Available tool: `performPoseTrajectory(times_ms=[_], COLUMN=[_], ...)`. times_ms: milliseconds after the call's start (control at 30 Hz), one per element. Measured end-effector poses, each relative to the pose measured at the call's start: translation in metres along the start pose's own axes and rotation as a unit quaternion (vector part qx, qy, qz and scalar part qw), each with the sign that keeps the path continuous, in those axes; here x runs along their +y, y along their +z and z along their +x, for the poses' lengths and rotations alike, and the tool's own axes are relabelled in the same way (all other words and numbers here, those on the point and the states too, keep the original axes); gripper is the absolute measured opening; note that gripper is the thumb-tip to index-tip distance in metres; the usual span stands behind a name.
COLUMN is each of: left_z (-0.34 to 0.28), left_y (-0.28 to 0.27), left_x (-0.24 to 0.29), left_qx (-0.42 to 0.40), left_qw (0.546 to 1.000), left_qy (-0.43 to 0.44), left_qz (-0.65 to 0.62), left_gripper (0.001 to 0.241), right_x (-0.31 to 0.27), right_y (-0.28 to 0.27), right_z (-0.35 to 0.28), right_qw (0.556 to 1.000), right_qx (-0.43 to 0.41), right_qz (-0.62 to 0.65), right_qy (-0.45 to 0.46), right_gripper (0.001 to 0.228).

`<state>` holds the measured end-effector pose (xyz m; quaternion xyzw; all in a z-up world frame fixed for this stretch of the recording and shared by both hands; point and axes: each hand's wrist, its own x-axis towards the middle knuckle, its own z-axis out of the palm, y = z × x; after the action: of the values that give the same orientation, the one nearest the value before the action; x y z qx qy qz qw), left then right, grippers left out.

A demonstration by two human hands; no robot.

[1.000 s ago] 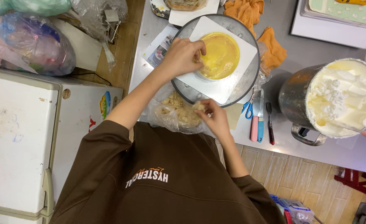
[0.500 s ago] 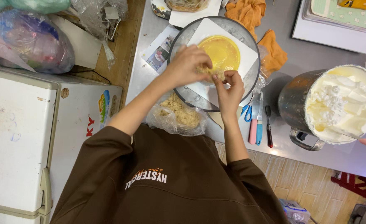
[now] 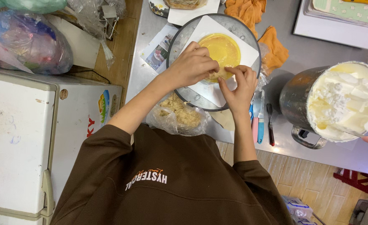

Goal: The person pipes yellow filling in a spiral onto a cake layer, spreads the filling with a spatula, and then presses shredded coconut into the side of the cake by hand.

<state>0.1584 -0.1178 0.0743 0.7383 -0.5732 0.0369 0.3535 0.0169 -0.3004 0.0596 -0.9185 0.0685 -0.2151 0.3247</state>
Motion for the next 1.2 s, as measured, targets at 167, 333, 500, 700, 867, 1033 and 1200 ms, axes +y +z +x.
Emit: performPoseTrajectory(times_ms=[167,333,500,700,867,1033,1200], left_z=[0.001,-0.003,-0.003,0.0,-0.007,-0.052,-0.137], left_y=[0.002,0.001,-0.001,0.006,-0.018,-0.042,0.009], left_x=[-0.001,-0.007,-0.004,-0.006,-0.001,0.012,0.021], left_qx=[0.001,-0.015,-0.003,-0.024,-0.003,-0.077,-0.151], left_qw=[1.0,0.998,1.0,0.998,0.998,0.972,0.95], left_qy=[0.005,-0.002,-0.014,-0.05,-0.058,-0.216,-0.261], left_qz=[0.013,0.068,-0.01,0.041,0.027,-0.057,-0.085], left_gripper=[0.011,0.013,0.02,0.025,0.022,0.024,0.028], right_x=[0.007,0.007,0.011,0.012,0.003,-0.005,-0.024], right_y=[-0.005,-0.011,-0.009,0.003,-0.004,-0.012,0.016], right_z=[0.011,0.015,0.02,0.025,0.029,0.017,-0.054], right_qw=[0.998,0.991,0.994,0.993,0.994,0.999,0.985], right_qx=[-0.043,-0.1,-0.079,-0.085,-0.085,-0.014,-0.125], right_qz=[-0.045,-0.026,-0.008,-0.043,-0.041,-0.017,0.121], right_qy=[-0.032,-0.088,-0.076,-0.07,-0.059,-0.05,-0.007], right_gripper=[0.017,0.011,0.014,0.022,0.023,0.025,0.014])
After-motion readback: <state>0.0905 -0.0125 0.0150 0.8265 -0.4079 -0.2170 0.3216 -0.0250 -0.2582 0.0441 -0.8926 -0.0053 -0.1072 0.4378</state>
